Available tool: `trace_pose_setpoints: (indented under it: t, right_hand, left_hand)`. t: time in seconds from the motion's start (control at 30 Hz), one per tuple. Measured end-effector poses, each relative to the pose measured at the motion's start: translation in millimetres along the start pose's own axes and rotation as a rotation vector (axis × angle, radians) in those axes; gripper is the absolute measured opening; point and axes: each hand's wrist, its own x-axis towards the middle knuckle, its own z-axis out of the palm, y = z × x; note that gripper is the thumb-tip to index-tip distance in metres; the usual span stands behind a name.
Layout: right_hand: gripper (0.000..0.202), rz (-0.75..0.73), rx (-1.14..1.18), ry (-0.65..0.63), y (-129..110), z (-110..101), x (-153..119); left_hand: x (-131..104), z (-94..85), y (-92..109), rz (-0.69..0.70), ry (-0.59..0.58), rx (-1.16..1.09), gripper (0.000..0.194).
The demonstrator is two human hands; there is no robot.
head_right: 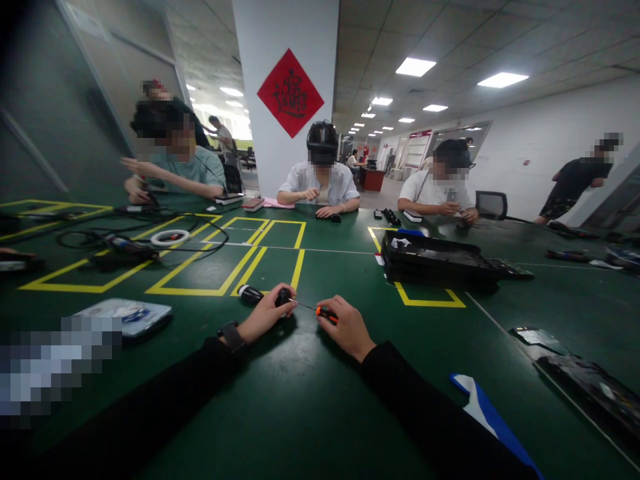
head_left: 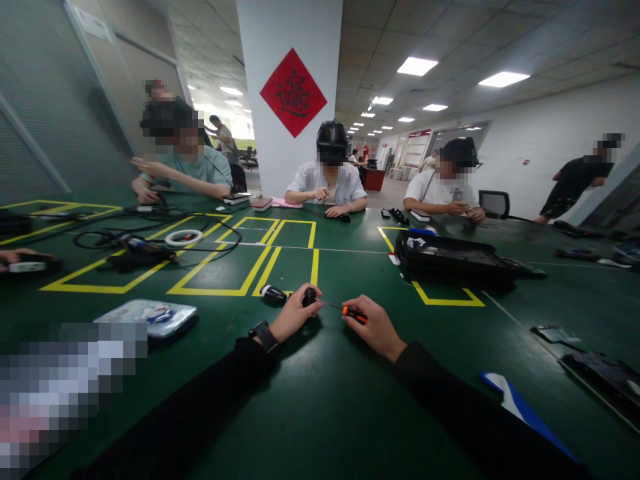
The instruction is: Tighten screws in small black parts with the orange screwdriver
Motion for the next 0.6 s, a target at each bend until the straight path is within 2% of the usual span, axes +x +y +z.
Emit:
trace_pose_setpoints:
  t: [0.13, 0.6]
  right_hand:
    - [0.023, 0.014, -0.043, -0.032, 0.5, -0.9, -0.2]
    - [0.021, -0.024, -0.024, 0.019, -7.4, -4.9, -0.7]
  left_hand:
    - [0.2, 0.8, 0.0, -0.01, 0.004, -0.005, 0.022]
    - [1.3, 0.5, -2.7, -0.061, 0.05, -0.089, 0.02]
